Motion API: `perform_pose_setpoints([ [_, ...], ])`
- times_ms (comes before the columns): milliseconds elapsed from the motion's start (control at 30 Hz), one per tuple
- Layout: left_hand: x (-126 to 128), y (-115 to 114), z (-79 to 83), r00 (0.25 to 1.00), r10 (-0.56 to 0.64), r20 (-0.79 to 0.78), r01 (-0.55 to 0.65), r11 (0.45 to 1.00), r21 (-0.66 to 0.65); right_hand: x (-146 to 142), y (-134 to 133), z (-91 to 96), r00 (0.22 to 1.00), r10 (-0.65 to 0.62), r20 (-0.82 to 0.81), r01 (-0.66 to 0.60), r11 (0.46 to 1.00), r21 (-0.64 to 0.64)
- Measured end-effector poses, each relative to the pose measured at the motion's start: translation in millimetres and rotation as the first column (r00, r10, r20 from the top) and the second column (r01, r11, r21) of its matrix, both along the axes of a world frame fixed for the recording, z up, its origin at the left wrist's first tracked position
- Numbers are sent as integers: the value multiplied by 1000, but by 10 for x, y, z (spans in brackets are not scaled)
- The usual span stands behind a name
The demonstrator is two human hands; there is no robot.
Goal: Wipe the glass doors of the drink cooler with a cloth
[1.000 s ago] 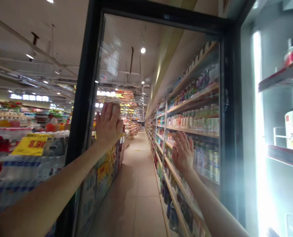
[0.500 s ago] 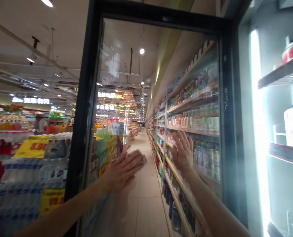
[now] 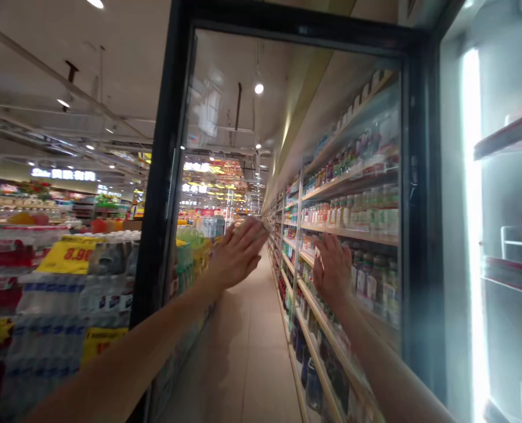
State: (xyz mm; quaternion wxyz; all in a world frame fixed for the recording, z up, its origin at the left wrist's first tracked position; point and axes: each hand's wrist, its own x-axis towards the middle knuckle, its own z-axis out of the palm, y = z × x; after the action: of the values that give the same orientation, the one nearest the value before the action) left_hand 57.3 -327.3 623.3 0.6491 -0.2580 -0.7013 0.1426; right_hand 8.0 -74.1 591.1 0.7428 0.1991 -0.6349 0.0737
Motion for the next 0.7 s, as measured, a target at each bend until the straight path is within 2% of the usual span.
perform_pose_setpoints([
  [33, -17, 83, 6, 1000, 8, 2, -8, 996, 85, 3, 3, 1, 1000, -5, 0, 5, 1000, 7],
  [67, -34, 157, -5, 1000, 0, 5, -1, 996, 93, 6, 6, 1, 1000, -8, 0, 8, 1000, 11],
  [100, -48, 217, -29, 1000, -25, 8, 25, 1000, 10, 7, 8, 0, 1000, -10, 4, 10, 1000, 13],
  [133, -58, 256, -59, 998, -63, 17, 65, 988, -139, 4, 12, -2, 1000, -10, 10, 10, 1000, 13],
  [167, -61, 272, -83, 995, -100, 32, 105, 949, -297, -1, 16, -5, 1000, -11, 14, 10, 1000, 14],
  [200, -57, 265, -90, 991, -122, 46, 130, 908, -398, -8, 24, -8, 1000, -12, 18, 11, 1000, 14],
  [233, -44, 236, -75, 990, -127, 53, 138, 902, -408, -17, 33, -12, 1000, -11, 22, 11, 1000, 12],
  [267, -26, 194, -36, 992, -117, 52, 128, 936, -327, -25, 45, -15, 1000, -10, 26, 9, 1000, 8],
  [300, -4, 149, 20, 994, -99, 51, 107, 977, -182, -29, 55, -17, 1000, -6, 31, 6, 1000, 3],
  [333, 18, 110, 83, 995, -85, 55, 87, 996, -25, -27, 61, -16, 999, -2, 32, 2, 1000, -5],
  [367, 37, 88, 139, 994, -87, 64, 81, 992, 95, -15, 55, -12, 999, 5, 32, -5, 1000, -13],
  [400, 49, 89, 180, 991, -107, 81, 93, 983, 160, 9, 33, -4, 999, 17, 31, -16, 1000, -21],
  [500, 40, 213, 183, 961, -231, 154, 210, 967, 144, 148, -187, 44, 992, 122, -4, -122, 992, -28],
  [600, -9, 306, 111, 912, -374, 170, 338, 918, 207, 322, -605, 96, 942, 336, 26, -336, 934, 118],
  [667, -22, 210, 80, 893, -424, 152, 388, 895, 219, 397, -894, 115, 911, 405, 81, -413, 895, 171],
  [700, -17, 111, 67, 900, -414, 134, 381, 898, 220, 413, -1017, 121, 910, 404, 97, -414, 897, 152],
])
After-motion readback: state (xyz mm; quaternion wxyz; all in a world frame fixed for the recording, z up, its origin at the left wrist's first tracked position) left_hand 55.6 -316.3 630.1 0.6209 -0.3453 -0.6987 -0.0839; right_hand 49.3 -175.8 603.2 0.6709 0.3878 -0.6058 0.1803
